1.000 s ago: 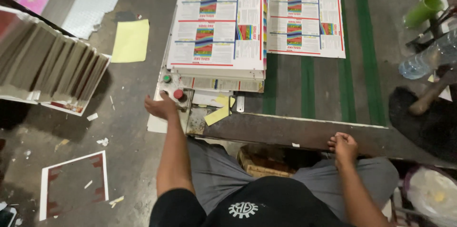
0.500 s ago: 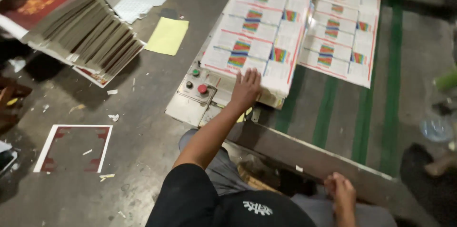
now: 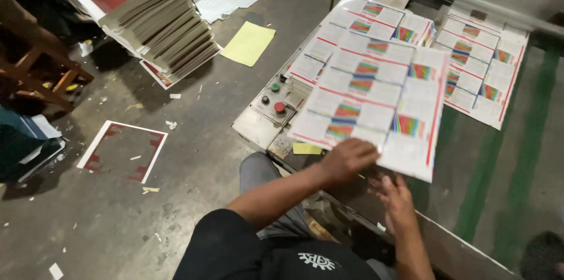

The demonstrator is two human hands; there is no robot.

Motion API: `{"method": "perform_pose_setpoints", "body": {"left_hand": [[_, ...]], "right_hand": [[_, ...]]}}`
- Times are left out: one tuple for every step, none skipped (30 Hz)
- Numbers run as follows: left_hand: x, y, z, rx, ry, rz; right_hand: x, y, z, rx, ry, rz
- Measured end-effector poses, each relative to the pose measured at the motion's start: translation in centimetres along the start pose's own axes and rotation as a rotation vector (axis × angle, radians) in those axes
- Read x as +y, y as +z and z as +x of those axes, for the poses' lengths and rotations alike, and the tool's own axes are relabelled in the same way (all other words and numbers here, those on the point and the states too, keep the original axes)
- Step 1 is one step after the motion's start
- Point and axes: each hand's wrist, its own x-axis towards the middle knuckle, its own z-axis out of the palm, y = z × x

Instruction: The person sits on the floor in a workshop and sorts through a stack of printed papers. They pick up sheets, separate them, and place them into piles on a nearby table. A water bottle is briefly handled and set aside.

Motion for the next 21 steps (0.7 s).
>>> {"method": "perform_pose_setpoints", "body": {"left_hand": [[1.0, 0.6, -0.9, -0.052, 0.020, 0.026], [2.1, 1.3, -1.9, -0.105, 0.038, 0.049], [2.7, 0.8, -1.8, -0.106, 0.035, 0.052], [3.2, 0.5, -1.6, -0.149, 0.044, 0.036], [3.7, 0.2, -1.3, -0.192, 0.053, 0.020], [3.3, 0.4, -1.2, -0.194, 0.054, 0.016], [2.8, 0.6, -1.0, -0.217, 0.042, -0.002], [2.5, 1.1, -0.9, -0.243, 0.034, -0.026], [0.6, 2.3, -0.9, -0.248, 0.040, -0.035], [-1.3, 3.4, -1.0, -0.254, -0.040, 0.021], [-3.1, 4.6, -1.0, -0.259, -0.119, 0.078], [-5.7, 5.2, -0.3, -0.269, -0.115, 0.073], [-8.2, 5.9, 0.4, -0.352, -0.276, 0.100], [-10.2, 6.8, 0.5, -0.448, -0.433, 0.116], [-13.3, 7.3, 0.1, -0.469, -0.424, 0.100], [-15.5, 8.7, -0.9, -0.377, -0.365, 0.244], [-17.7, 10.5, -1.8, -0.279, -0.301, 0.383], [-16.1, 8.9, -1.2, -0.306, -0.277, 0.344], [-14.7, 7.2, -0.3, -0.394, -0.332, 0.354], [-14.1, 5.0, 1.4, -0.472, -0.386, 0.382], [-14.1, 5.4, 1.4, -0.489, -0.361, 0.361]], "right_hand": [[1.3, -0.4, 0.8, -0.058, -0.053, 0.173], [2.7, -0.8, 1.4, -0.114, -0.103, 0.348], [3.7, -1.4, 1.3, -0.118, -0.100, 0.348], [4.6, -2.2, 1.4, -0.048, -0.113, 0.357], [5.5, -2.9, 1.5, 0.022, -0.125, 0.365], [5.8, -3.9, 0.5, 0.026, -0.124, 0.366], [6.0, -4.8, -0.6, 0.113, -0.138, 0.402], [6.4, -5.9, -1.8, 0.209, -0.152, 0.441], [7.5, -7.8, -2.3, 0.220, -0.152, 0.444], [8.7, -9.6, -3.1, 0.296, -0.173, 0.408], [9.8, -11.4, -3.8, 0.372, -0.193, 0.371], [9.5, -12.7, -3.9, 0.381, -0.189, 0.377], [9.3, -14.2, -4.0, 0.424, -0.208, 0.338], [9.7, -15.4, -5.3, 0.483, -0.220, 0.297], [9.3, -15.6, -5.2, 0.507, -0.207, 0.303], [9.5, -16.2, -6.4, 0.497, -0.218, 0.266], [9.8, -17.0, -7.5, 0.486, -0.228, 0.228], [10.8, -17.7, -8.0, 0.536, -0.212, 0.235], [11.7, -18.4, -8.6, 0.551, -0.204, 0.274], [12.1, -19.1, -8.0, 0.551, -0.208, 0.316], [12.3, -19.5, -8.2, 0.585, -0.204, 0.326]]}}
